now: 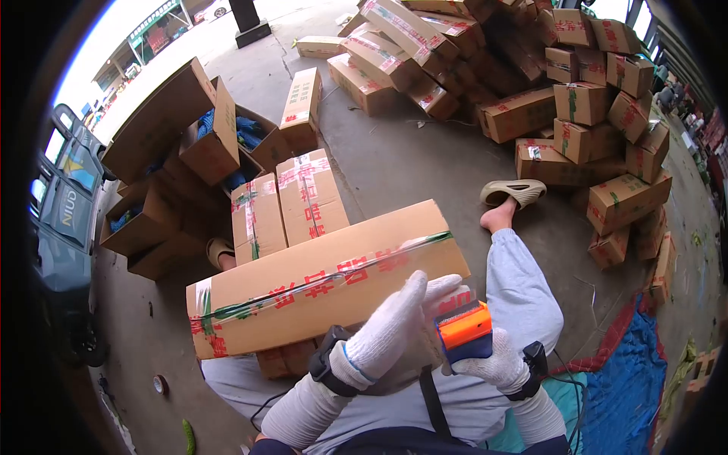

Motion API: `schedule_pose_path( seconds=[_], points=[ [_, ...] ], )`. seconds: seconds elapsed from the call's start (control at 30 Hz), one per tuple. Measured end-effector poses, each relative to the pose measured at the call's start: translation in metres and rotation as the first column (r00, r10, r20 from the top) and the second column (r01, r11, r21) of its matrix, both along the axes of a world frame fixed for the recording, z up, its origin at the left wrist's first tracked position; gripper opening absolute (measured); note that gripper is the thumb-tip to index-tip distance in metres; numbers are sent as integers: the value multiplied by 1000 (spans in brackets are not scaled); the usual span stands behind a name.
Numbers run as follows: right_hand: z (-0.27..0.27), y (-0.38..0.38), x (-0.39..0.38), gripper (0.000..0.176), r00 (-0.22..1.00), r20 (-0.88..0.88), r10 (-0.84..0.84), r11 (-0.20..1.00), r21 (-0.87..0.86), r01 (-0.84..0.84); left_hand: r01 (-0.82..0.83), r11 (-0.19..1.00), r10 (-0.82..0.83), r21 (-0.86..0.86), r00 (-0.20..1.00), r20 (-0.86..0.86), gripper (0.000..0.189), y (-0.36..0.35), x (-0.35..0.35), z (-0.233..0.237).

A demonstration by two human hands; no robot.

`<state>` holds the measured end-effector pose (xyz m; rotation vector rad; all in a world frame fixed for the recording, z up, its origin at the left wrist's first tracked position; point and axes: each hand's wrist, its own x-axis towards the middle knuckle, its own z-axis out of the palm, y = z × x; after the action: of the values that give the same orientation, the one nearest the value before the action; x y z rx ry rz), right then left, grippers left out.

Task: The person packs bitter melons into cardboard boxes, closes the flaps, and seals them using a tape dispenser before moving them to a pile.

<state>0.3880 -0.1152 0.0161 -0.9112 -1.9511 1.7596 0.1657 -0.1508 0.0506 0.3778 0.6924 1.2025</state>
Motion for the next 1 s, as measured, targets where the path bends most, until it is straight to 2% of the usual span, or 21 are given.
schedule_pose_path(
  seconds=[0.07,0.1,0.2,0.27,0.33,0.37,0.4,0.43,0.47,0.5,0.53,0.6,0.67,0.7,0.73,0.8,0.83,0.9,0.93,0.97,1.0],
  points=[
    [-4,-1,5,44,999,17,-27,999,-46,28,191,973,-166,132,970,-175,48,4,-1,-5],
    [-7,-2,7,44,1000,14,-23,998,-51,24,229,945,-109,232,894,-435,48,7,0,-5],
    [-11,-2,9,43,1000,16,-3,998,-60,4,227,974,-215,2,922,-323,49,11,1,6],
    [-11,-2,9,42,1000,24,-5,998,-55,6,161,987,-151,-11,902,-405,41,15,3,-4],
    [-25,-6,20,41,997,76,29,979,-205,-13,76,996,-87,-43,910,-406,38,15,7,1],
    [-29,-9,24,40,993,103,50,960,-281,-19,-14,998,-12,-56,903,-431,36,16,8,3],
    [-28,-11,27,39,992,101,72,967,-251,-45,-99,993,59,-63,886,-459,35,22,5,8],
    [-19,-15,27,37,991,97,89,972,-224,-65,-152,980,201,131,707,-678,35,36,-9,20],
    [-13,-22,27,36,989,98,106,976,-201,-85,-356,892,451,278,681,-577,36,58,-24,20],
    [-12,-29,27,30,997,28,75,889,-456,-54,-189,877,476,442,465,-746,37,86,-56,20],
    [-18,-33,26,29,1000,-5,19,860,-510,-19,-37,892,437,451,335,-835,34,109,-73,21],
    [-43,-34,22,27,994,-53,-95,785,-618,42,177,913,373,367,-2,-928,39,141,-85,-26],
    [-93,-17,23,27,995,-37,89,808,-582,-94,180,977,158,113,-262,-952,45,151,-99,-66],
    [-112,-6,22,31,986,-95,135,796,-582,-165,28,997,-61,-78,-391,-918,52,156,-100,-62],
    [-128,3,19,36,981,-73,179,837,-512,-191,5,986,-154,-169,-395,-906,53,161,-106,-58],
    [-158,19,9,47,966,65,251,933,-283,-223,54,999,1,-12,-230,-973,43,156,-115,-68],
    [-182,31,3,65,951,92,294,935,-233,-266,109,994,35,21,-134,-990,39,154,-115,-63],
    [-213,57,-8,67,925,168,341,930,-202,-307,226,969,93,99,35,-995,29,150,-114,-57],
    [-227,78,-15,69,929,217,299,950,-158,-269,219,973,57,68,55,-997,30,147,-108,-52],
    [-240,108,-21,70,948,271,168,986,-52,-160,228,974,5,13,35,-999,33,143,-101,-40],
    [-249,150,-30,71,951,304,-56,994,110,23,234,972,39,28,-44,-998,28,140,-96,-38]
  ],
)
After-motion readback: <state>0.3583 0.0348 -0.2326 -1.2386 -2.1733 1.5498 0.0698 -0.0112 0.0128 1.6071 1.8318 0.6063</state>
